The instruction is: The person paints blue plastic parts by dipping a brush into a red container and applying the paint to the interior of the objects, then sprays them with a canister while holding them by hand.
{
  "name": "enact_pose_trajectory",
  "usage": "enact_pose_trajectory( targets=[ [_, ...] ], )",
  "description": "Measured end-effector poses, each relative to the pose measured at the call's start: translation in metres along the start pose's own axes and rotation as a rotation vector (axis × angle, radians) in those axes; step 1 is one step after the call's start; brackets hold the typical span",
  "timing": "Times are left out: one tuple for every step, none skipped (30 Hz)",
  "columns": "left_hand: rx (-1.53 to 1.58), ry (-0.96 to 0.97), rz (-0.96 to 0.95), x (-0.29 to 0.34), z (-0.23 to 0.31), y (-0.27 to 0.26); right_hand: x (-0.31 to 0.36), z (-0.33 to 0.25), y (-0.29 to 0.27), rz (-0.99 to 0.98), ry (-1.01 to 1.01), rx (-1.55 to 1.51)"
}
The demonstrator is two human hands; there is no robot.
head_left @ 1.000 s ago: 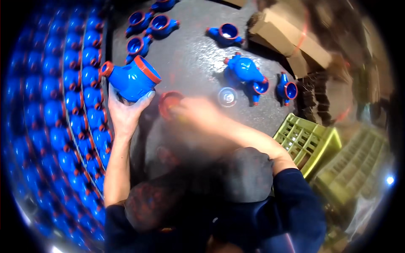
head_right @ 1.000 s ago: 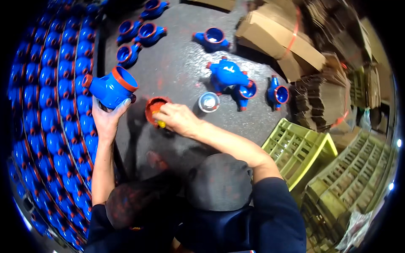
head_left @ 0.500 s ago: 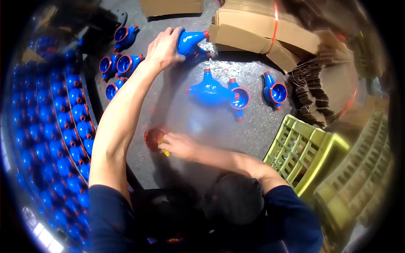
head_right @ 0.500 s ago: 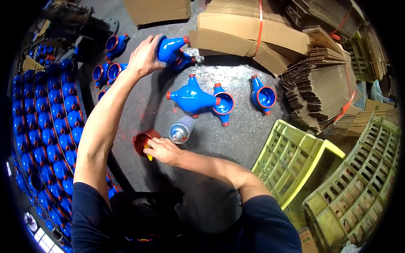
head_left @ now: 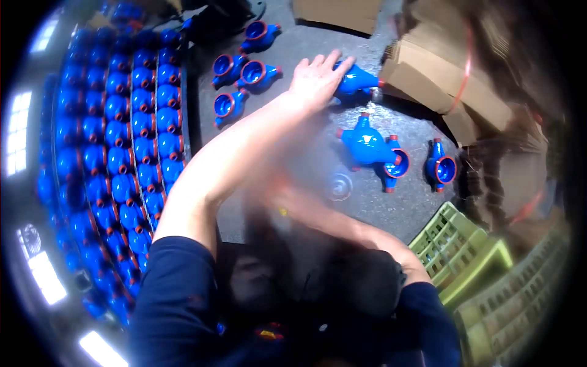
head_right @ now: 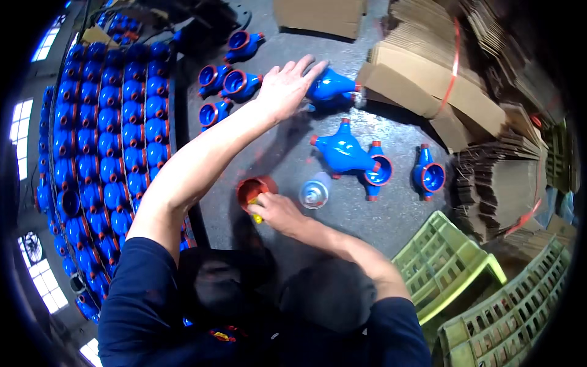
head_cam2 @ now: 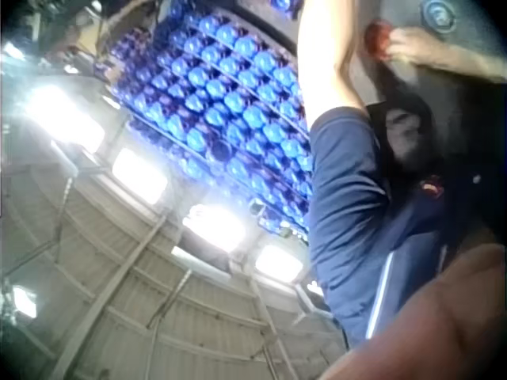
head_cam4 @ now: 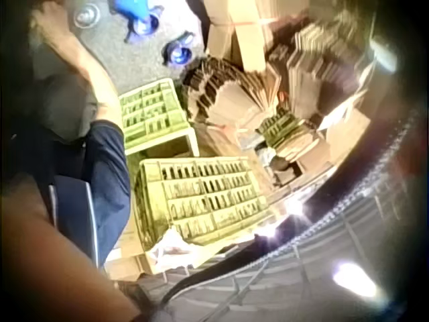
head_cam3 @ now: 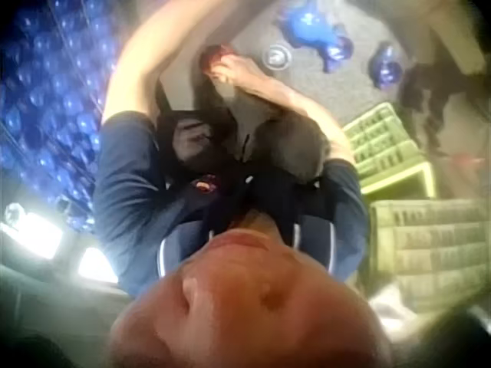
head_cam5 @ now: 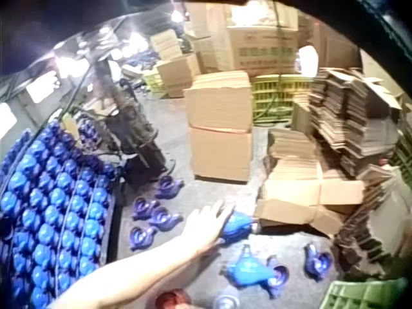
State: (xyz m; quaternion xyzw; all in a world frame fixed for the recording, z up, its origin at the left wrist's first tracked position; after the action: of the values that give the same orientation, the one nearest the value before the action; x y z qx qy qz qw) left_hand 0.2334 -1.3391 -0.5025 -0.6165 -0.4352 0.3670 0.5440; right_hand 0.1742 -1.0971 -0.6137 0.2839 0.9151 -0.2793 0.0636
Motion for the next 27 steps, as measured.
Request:
enact_pose_trajectory(
  targets=[
    [0.117, 0.011, 0.032, 0.019, -0.007, -0.003, 0.003, 0.003, -0.002, -0.036, 0.038, 0.067],
    [0.235, 0.019, 0.064, 0.047, -0.016, -0.011, 0.006, 0.002, -0.006, 0.109, 0.077, -0.045],
    [0.354, 0.030, 0.100, 0.071, -0.029, -0.015, 0.004, 0.005, -0.006, 0.090, 0.125, -0.045],
    [0.369, -0.075, 0.115, 0.104, -0.046, 0.000, 0.003, -0.001, -0.014, 0.050, 0.155, -0.047],
    [0.601, -0.284, -0.034, 0.133, -0.065, 0.007, 0.003, -0.006, -0.024, 0.013, 0.189, -0.045],
    [0.711, -0.475, 0.014, 0.168, -0.096, 0.029, 0.000, -0.013, -0.034, -0.025, 0.212, -0.050],
    [0.749, -0.703, 0.097, 0.204, -0.132, 0.063, -0.001, -0.016, -0.042, -0.083, 0.234, -0.049],
    [0.664, -0.905, 0.101, 0.226, -0.161, 0.083, -0.002, -0.017, -0.046, -0.106, 0.258, -0.037],
    [0.848, -1.057, 0.112, 0.247, -0.187, 0.095, -0.006, -0.020, -0.048, -0.130, 0.269, -0.034],
    [0.673, -1.032, 0.145, 0.268, -0.222, 0.117, -0.011, -0.024, -0.051, -0.154, 0.275, -0.030],
    [0.483, -0.936, 0.216, 0.279, -0.246, 0.134, -0.016, -0.028, -0.051, -0.205, 0.280, -0.007],
    [0.548, -0.926, 0.144, 0.274, -0.258, 0.145, -0.015, -0.026, -0.046, -0.244, 0.243, 0.057],
    [0.646, -0.900, 0.040, 0.260, -0.264, 0.152, -0.014, -0.024, -0.043, -0.280, 0.206, 0.127],
    [0.745, -0.868, -0.063, 0.243, -0.267, 0.155, -0.012, -0.023, -0.041, -0.315, 0.171, 0.198],
    [0.751, -0.834, -0.143, 0.226, -0.269, 0.155, -0.011, -0.024, -0.039, -0.346, 0.128, 0.277],
    [0.750, -0.803, -0.222, 0.211, -0.269, 0.155, -0.011, -0.025, -0.035, -0.376, 0.078, 0.351],
    [0.724, -0.758, -0.237, 0.202, -0.272, 0.158, -0.017, -0.034, -0.038, -0.407, 0.075, 0.466],
    [0.698, -0.714, -0.250, 0.193, -0.275, 0.161, -0.024, -0.041, -0.042, -0.385, 0.056, 0.481],
    [0.663, -0.677, -0.322, 0.182, -0.277, 0.166, -0.029, -0.047, -0.045, -0.362, 0.043, 0.495],
    [0.649, -0.650, -0.309, 0.177, -0.273, 0.169, -0.034, -0.053, -0.048, -0.339, 0.036, 0.506],
    [0.563, -0.610, -0.395, 0.175, -0.275, 0.171, -0.041, -0.060, -0.051, -0.365, 0.036, 0.485],
    [0.476, -0.560, -0.472, 0.168, -0.276, 0.171, -0.047, -0.064, -0.057, -0.321, 0.032, 0.407],
    [0.445, -0.598, -0.448, 0.167, -0.275, 0.170, -0.052, -0.066, -0.062, -0.277, 0.027, 0.330],
    [0.367, -0.581, -0.531, 0.172, -0.274, 0.170, -0.058, -0.069, -0.067, -0.232, 0.021, 0.252],
    [0.401, -0.604, -0.560, 0.184, -0.274, 0.171, -0.067, -0.070, -0.072, -0.140, 0.168, -0.011],
    [0.437, -0.623, -0.587, 0.196, -0.278, 0.177, -0.074, -0.070, -0.077, -0.077, 0.185, -0.037],
    [0.909, -0.810, -0.597, 0.216, -0.280, 0.192, -0.081, -0.068, -0.082, -0.015, 0.200, -0.064]
  ],
)
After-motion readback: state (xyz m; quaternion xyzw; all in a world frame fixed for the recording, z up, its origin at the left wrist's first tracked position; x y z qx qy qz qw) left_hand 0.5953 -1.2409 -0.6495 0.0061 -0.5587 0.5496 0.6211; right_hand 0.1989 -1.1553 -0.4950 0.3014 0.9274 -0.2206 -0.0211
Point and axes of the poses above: each hand's wrist, its own x-axis away from the middle knuckle, its own y-axis out of the palm, z = x × y, the point moved 3 cm from there along -x, towards the middle knuckle
